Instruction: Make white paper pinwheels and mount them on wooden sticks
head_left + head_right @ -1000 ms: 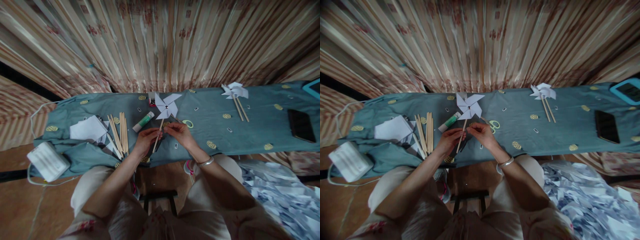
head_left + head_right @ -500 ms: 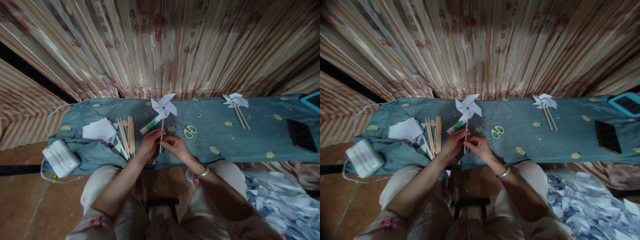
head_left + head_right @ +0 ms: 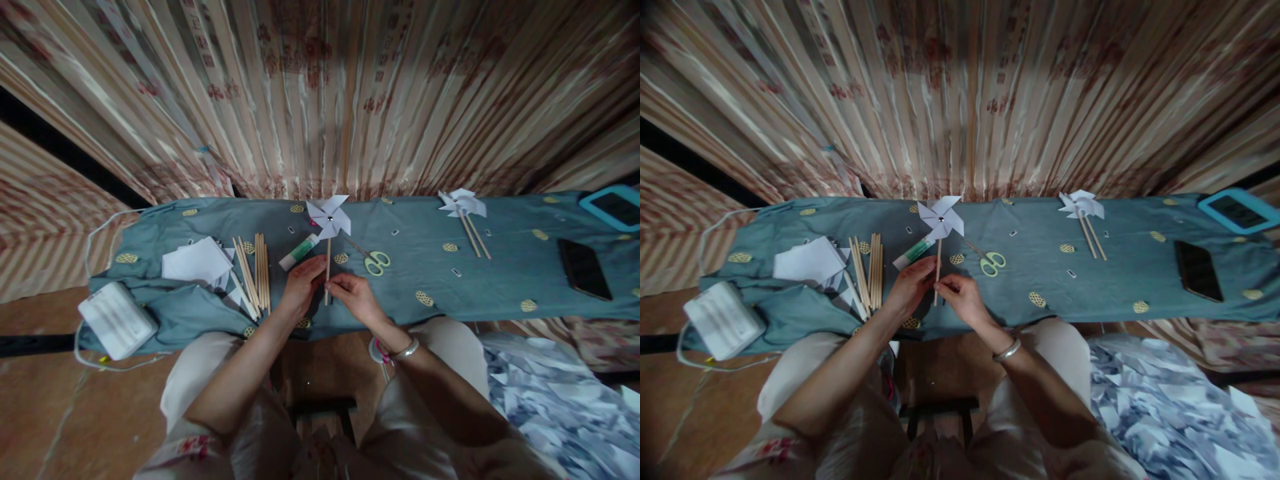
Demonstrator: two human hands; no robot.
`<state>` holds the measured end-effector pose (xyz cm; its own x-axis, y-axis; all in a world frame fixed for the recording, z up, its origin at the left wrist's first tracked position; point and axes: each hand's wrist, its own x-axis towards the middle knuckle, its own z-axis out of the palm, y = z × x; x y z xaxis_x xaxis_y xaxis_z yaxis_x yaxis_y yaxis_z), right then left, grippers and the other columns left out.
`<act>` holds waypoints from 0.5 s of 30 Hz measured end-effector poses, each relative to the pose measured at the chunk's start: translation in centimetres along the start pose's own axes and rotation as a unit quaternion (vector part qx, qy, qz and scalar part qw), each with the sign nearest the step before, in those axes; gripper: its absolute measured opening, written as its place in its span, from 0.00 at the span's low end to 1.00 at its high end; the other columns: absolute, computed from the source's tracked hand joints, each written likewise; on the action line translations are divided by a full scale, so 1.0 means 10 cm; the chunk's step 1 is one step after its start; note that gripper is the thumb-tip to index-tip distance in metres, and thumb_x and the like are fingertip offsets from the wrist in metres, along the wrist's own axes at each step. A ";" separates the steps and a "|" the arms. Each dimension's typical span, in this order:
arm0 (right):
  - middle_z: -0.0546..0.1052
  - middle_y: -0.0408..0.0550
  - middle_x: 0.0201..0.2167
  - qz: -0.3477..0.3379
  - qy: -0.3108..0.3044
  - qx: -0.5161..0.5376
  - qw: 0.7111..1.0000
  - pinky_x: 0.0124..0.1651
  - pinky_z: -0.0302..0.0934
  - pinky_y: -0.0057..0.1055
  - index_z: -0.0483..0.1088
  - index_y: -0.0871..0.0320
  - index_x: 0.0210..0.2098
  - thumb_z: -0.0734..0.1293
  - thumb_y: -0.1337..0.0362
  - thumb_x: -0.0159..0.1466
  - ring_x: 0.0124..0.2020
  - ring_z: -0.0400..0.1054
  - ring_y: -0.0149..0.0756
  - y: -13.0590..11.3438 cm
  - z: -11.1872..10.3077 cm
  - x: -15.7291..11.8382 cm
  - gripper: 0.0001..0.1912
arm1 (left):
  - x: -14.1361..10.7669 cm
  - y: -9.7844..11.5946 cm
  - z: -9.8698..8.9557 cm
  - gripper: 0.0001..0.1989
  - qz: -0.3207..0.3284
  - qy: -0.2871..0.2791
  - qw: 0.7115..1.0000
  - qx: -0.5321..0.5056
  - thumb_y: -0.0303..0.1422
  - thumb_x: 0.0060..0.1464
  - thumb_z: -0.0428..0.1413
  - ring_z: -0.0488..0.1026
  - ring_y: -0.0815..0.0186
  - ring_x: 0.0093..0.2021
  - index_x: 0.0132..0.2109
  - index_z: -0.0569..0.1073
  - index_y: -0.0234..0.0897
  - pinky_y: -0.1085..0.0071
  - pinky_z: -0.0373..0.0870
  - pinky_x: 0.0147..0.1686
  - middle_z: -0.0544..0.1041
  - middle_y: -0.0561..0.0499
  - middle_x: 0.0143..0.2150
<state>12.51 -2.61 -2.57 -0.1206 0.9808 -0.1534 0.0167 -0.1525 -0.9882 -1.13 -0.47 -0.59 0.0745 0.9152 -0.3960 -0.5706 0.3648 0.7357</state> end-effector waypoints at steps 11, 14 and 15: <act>0.75 0.44 0.20 -0.022 0.113 -0.149 0.982 0.26 0.57 0.29 0.76 0.58 0.25 0.74 0.45 0.49 0.22 0.64 0.31 -0.16 -1.15 -0.05 0.20 | -0.05 0.02 -0.02 0.21 0.001 -0.010 1.000 0.023 0.37 0.33 0.74 0.77 0.60 0.46 0.38 0.81 0.35 0.67 0.69 0.46 0.82 0.45 0.41; 0.78 0.47 0.23 -0.013 0.182 -0.276 0.944 0.30 0.60 0.31 0.77 0.58 0.25 0.72 0.50 0.53 0.24 0.68 0.35 -0.24 -1.64 0.00 0.17 | -0.05 0.02 -0.01 0.20 -0.002 -0.010 1.000 0.027 0.36 0.33 0.73 0.77 0.62 0.44 0.37 0.81 0.35 0.68 0.69 0.45 0.82 0.47 0.39; 0.79 0.48 0.24 0.000 0.210 -0.336 0.918 0.31 0.59 0.32 0.77 0.58 0.25 0.71 0.53 0.55 0.25 0.70 0.36 -0.28 -1.80 0.02 0.14 | -0.05 0.02 0.00 0.20 -0.005 -0.011 1.000 0.029 0.37 0.33 0.73 0.77 0.62 0.43 0.37 0.81 0.35 0.68 0.69 0.44 0.82 0.47 0.39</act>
<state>30.28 0.25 0.11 0.2697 0.9629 -0.0017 0.6423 -0.1812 -0.7447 -1.33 -0.89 -0.24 0.0985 0.9149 -0.3914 -0.5218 0.3824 0.7626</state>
